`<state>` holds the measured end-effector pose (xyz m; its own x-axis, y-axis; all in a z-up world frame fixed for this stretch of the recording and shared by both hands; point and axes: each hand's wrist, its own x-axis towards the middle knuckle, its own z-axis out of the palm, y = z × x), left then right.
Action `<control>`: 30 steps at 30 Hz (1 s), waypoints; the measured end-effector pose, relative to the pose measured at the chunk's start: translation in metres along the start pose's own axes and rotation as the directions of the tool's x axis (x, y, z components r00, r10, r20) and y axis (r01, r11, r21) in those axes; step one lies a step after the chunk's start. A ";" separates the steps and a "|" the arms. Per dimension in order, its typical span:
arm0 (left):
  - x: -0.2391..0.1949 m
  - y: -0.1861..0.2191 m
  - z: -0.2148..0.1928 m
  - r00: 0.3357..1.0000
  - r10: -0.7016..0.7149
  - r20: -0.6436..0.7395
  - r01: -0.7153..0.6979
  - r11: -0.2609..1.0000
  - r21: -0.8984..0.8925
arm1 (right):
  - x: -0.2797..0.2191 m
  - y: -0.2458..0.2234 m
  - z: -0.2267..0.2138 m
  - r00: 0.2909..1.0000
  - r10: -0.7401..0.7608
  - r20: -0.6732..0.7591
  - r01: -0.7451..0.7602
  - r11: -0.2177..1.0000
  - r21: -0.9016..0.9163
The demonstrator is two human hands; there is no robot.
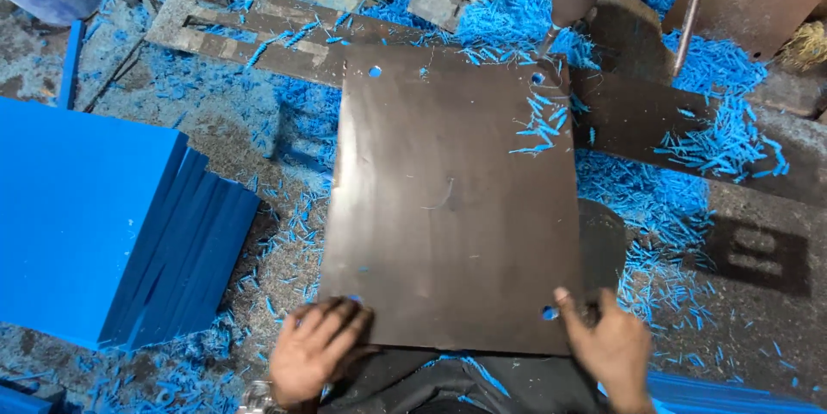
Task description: The person holds a square metal plate on their lap under a drill press and drills holes through it, repositioning the plate between holes and brushing away blue plastic shavings. At the end they set the drilled plate aside and place a blue plastic sheet on the work area.
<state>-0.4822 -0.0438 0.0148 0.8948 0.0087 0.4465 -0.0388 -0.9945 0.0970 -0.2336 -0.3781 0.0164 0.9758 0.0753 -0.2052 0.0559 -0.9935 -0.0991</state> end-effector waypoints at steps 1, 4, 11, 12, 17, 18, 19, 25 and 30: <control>-0.007 -0.012 -0.001 0.999 -0.010 0.041 0.007 0.997 0.076 | -0.010 -0.008 0.002 0.998 0.010 0.065 -0.011 1.000 0.024; -0.032 -0.059 0.004 0.992 -0.073 0.103 0.045 0.967 0.249 | -0.040 -0.030 0.025 0.980 -0.006 0.197 -0.019 0.992 0.125; -0.062 -0.178 0.000 0.887 -0.458 0.067 0.331 0.730 0.598 | -0.088 -0.097 0.061 0.487 -0.831 0.267 0.532 0.525 0.664; -0.048 -0.174 -0.004 0.887 -0.456 0.068 0.330 0.731 0.597 | -0.082 -0.110 0.038 0.489 -0.830 0.266 0.531 0.526 0.664; -0.018 -0.157 0.013 0.388 -0.913 -0.126 0.831 0.405 -0.381 | -0.054 -0.175 0.006 0.135 -0.942 -0.306 0.897 -0.015 0.442; -0.013 -0.151 0.017 0.388 -0.914 -0.122 0.833 0.404 -0.379 | -0.044 -0.192 0.014 0.138 -0.943 -0.304 0.895 -0.012 0.445; -0.006 -0.145 0.023 0.307 -0.949 -0.071 0.830 0.303 -0.468 | -0.032 -0.207 0.023 0.098 -0.969 -0.225 0.937 0.014 0.349; 0.025 -0.125 0.025 0.232 -0.973 -0.009 0.823 0.201 -0.532 | 0.074 -0.264 0.013 0.113 -0.977 -0.181 0.993 0.106 0.049; 0.022 -0.130 0.028 0.258 -0.966 -0.012 0.836 0.229 -0.499 | 0.166 -0.213 -0.028 0.369 -0.856 -0.363 0.911 0.410 -0.040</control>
<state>-0.4450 0.0826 -0.0130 0.2632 0.9642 0.0318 0.5165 -0.1687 0.8395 -0.0777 -0.1567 0.0305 0.3888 0.8468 0.3630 0.9207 -0.3419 -0.1883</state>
